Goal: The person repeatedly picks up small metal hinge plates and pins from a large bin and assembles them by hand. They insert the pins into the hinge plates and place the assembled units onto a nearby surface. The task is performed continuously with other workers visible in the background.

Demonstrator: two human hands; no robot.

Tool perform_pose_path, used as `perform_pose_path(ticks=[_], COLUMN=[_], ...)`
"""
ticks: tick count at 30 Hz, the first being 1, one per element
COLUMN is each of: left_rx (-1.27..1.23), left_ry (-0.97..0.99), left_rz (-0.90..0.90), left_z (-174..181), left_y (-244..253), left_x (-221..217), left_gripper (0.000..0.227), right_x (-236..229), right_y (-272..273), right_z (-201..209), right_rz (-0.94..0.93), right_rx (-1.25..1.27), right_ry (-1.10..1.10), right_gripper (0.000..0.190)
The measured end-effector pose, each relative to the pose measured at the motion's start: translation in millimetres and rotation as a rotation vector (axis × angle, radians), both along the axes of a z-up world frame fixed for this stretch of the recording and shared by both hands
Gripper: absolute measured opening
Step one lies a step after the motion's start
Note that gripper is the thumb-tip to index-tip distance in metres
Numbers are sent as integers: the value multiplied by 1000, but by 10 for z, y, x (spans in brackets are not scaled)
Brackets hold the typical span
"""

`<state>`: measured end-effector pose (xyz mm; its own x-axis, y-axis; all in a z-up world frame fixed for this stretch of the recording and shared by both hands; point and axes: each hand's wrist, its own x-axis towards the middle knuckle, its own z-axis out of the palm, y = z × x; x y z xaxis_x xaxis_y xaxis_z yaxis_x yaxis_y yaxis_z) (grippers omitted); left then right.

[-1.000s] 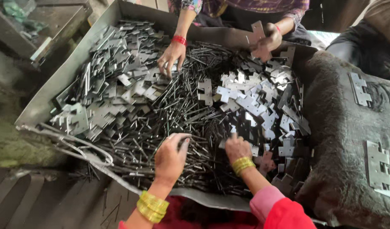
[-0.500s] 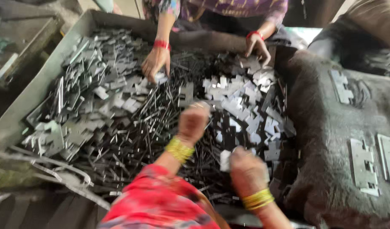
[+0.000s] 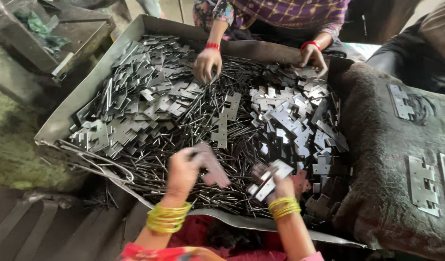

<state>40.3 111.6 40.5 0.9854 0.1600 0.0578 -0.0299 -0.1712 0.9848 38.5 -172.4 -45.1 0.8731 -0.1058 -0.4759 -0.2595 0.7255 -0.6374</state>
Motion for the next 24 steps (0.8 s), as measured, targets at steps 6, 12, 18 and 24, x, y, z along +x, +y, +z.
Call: perform_pose_path(ticks=[6, 12, 18, 24], left_rx=[191, 504, -173, 500], left_ry=[53, -191, 262, 86], left_rz=[-468, -217, -195, -290], left_z=[177, -210, -609, -105], left_y=[-1052, -1420, -944, 150], left_x=[170, 37, -539, -612], left_gripper=[31, 35, 19, 26], right_x=[-87, -21, -142, -230], right_y=[-5, -63, 574, 909], right_z=[-243, 2, 277, 1029], right_rz=[195, 110, 205, 160], right_rx=[11, 70, 13, -1348], right_ry=[155, 145, -51, -1056], right_gripper=[54, 42, 37, 55])
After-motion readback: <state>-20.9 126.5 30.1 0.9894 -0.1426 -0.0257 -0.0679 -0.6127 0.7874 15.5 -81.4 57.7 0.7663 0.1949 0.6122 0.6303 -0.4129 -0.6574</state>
